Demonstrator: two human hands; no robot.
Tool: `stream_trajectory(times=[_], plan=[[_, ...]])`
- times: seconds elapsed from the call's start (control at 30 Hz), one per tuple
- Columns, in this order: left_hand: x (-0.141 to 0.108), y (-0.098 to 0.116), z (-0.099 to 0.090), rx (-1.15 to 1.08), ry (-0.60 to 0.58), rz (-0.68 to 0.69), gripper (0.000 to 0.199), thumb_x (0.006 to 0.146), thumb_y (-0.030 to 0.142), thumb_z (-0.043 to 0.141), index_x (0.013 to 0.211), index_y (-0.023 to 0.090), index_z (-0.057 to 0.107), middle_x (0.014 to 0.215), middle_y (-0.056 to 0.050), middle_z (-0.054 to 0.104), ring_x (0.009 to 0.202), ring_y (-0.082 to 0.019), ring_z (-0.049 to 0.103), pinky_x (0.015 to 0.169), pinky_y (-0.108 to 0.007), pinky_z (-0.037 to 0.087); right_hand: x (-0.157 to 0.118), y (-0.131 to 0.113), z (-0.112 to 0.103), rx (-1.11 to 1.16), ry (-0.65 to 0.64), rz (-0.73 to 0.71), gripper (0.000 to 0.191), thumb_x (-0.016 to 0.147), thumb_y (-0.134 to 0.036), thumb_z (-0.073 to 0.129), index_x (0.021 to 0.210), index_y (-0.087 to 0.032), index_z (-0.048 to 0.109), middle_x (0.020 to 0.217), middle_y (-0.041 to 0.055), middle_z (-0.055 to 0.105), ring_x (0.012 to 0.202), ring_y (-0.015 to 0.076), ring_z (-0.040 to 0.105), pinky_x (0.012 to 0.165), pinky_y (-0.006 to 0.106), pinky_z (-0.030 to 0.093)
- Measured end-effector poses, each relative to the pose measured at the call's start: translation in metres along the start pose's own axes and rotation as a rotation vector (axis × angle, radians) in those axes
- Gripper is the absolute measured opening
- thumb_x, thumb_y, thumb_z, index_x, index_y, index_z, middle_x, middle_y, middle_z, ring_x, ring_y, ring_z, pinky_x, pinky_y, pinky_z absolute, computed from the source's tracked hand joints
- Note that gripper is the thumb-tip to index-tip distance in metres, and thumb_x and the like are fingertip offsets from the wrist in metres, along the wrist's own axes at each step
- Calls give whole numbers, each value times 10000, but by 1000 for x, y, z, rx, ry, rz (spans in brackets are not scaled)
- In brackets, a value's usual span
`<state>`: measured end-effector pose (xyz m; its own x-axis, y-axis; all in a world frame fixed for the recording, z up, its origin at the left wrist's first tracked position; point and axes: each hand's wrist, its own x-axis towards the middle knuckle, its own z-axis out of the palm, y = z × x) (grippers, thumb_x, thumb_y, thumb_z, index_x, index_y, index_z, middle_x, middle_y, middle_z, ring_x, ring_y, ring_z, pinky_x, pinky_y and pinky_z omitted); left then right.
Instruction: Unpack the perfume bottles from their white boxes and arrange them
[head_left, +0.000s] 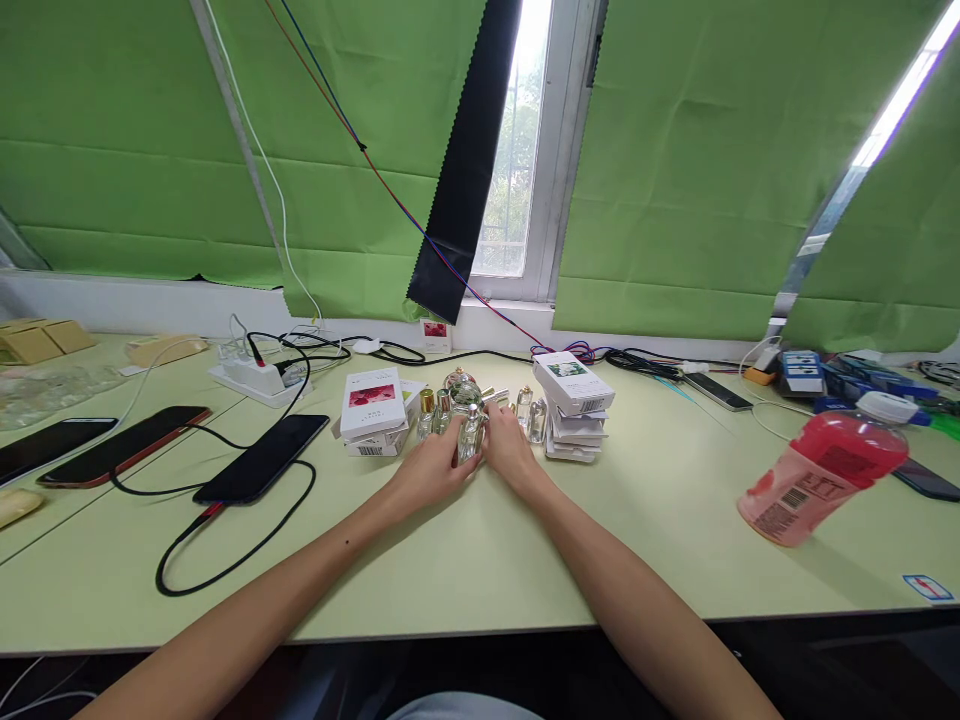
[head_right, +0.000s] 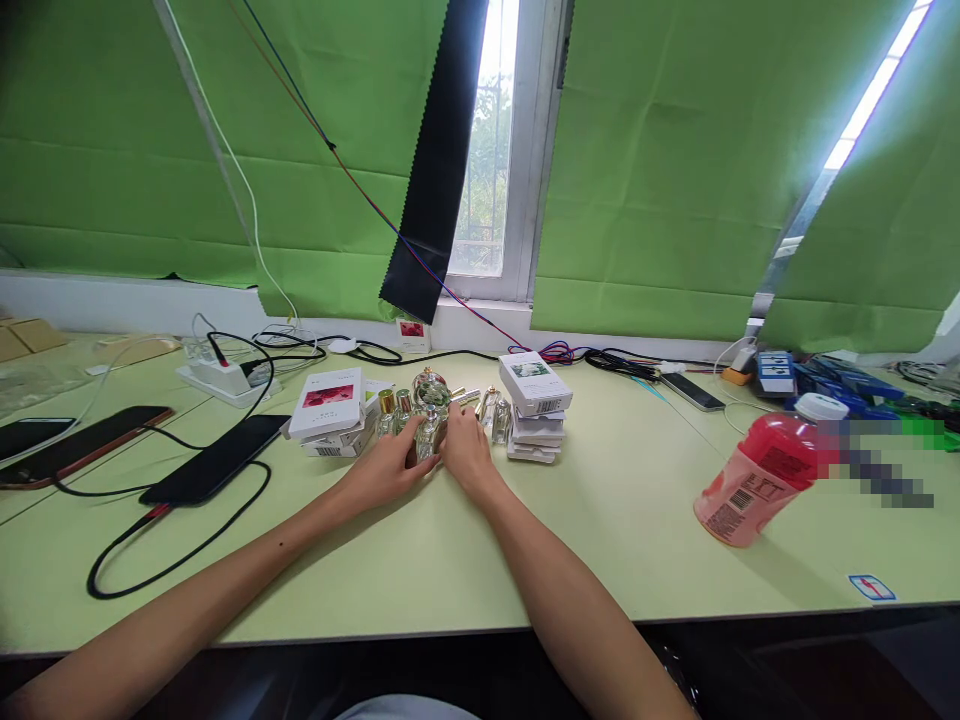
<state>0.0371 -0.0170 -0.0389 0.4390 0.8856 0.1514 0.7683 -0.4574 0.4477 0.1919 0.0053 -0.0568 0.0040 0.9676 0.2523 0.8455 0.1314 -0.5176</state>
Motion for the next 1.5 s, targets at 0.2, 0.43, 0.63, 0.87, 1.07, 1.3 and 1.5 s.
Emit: stream_trajectory(times=[0.2,0.43,0.63,0.87,1.07,1.3,1.5], plan=[[0,-2,0,-8,-5,7,475,912,486,493,1294,209,440,705,-17,674,649,-248,634,567,-292,342,1,1,1,39,10,-16,402,844,-3,474,1210,-160,525,1100,126,607,991,227,625,821,301,474],[0,-2,0,-18,-7,12,481,910,501,492,1290,211,442,704,-17,674,647,-248,634,567,-297,346,0,2,0,21,0,-18,423,828,5,482,1213,-166,513,1093,115,604,943,222,624,787,300,459],[0,-2,0,-33,-1,5,458,906,489,507,1267,211,457,716,-29,677,643,-249,634,569,-304,347,5,7,6,52,17,-40,440,822,-3,513,1232,-163,525,1140,127,606,1027,229,624,846,303,463],[0,-2,1,-25,-6,-3,466,907,491,504,1272,209,442,712,-24,668,638,-244,627,568,-302,345,7,9,9,118,50,-64,449,808,20,488,1221,-152,527,1145,125,613,1078,222,621,890,299,467],[1,-3,2,-18,4,6,453,910,489,501,1254,199,447,710,-18,654,629,-232,615,557,-293,333,7,8,8,153,82,-70,433,809,42,446,1196,-137,520,1134,136,627,1069,221,624,885,306,469],[1,-2,1,-26,-1,8,465,906,495,502,1263,203,445,714,-20,662,636,-236,620,570,-294,344,8,6,6,145,93,-53,357,852,31,433,1152,-143,520,1110,133,636,1050,216,623,870,299,461],[1,-3,1,-27,-2,4,456,900,485,504,1253,201,446,705,-14,659,628,-230,617,565,-293,342,6,4,3,127,88,-42,319,882,0,439,1153,-141,532,1107,139,639,1043,226,632,863,303,465]])
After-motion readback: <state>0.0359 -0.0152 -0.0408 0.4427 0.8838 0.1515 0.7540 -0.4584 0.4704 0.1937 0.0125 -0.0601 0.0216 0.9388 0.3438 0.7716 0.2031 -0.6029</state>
